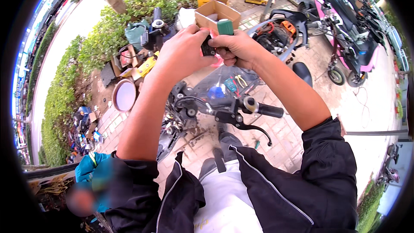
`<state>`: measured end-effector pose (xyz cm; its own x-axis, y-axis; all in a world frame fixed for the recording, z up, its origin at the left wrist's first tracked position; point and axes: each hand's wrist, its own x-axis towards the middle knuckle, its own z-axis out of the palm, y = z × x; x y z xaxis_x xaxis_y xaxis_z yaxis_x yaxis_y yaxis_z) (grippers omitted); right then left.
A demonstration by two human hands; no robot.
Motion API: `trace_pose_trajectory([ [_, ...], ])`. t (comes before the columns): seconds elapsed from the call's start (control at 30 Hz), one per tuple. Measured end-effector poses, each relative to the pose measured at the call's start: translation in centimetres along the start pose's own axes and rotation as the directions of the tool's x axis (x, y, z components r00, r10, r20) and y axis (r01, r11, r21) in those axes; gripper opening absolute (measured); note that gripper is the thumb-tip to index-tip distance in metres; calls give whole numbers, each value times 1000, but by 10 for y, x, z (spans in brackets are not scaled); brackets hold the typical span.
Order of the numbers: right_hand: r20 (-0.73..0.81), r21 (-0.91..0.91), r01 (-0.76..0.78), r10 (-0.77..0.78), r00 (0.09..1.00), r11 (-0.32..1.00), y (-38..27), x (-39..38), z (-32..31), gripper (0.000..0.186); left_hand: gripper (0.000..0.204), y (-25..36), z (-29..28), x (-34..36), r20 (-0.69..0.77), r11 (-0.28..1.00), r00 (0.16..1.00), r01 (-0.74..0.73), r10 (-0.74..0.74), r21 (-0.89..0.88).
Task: The person works on the handlebars of an orange electric scooter, using a screwdriver to tighten components and adjusting the grips. They briefly walk into a cluttered shop to retrieve a blue bottle, then return to the scooter to continue the repair work.
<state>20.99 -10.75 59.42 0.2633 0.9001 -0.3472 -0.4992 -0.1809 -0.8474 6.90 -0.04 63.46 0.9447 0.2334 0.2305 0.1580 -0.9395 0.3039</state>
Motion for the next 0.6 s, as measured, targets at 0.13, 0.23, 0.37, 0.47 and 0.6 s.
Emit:
trace_pose_trajectory([
  [0.13, -99, 61, -26, 32, 995, 998, 11, -38, -17, 15, 63, 23, 24, -3, 1, 997, 999, -52, 52, -56],
  [0.23, -148, 179, -11, 38, 988, 984, 26, -61, -41, 20, 64, 43, 45, -2, -3, 986, 996, -83, 84, -147],
  [0.37, -223, 238, 49, 6, 975, 970, 41, -89, -98, 25, 60, 65, 62, -10, 52, 959, 998, -7, 23, -283],
  [0.47, -265, 206, 43, 13, 964, 978, 63, -106, -152, 22, 52, 68, 82, -28, 102, 935, 986, 158, -132, -318],
  [0.6, -396, 137, -83, 131, 909, 987, 112, -112, -219, 18, 40, 68, 102, -41, -80, 900, 934, 308, -347, -309],
])
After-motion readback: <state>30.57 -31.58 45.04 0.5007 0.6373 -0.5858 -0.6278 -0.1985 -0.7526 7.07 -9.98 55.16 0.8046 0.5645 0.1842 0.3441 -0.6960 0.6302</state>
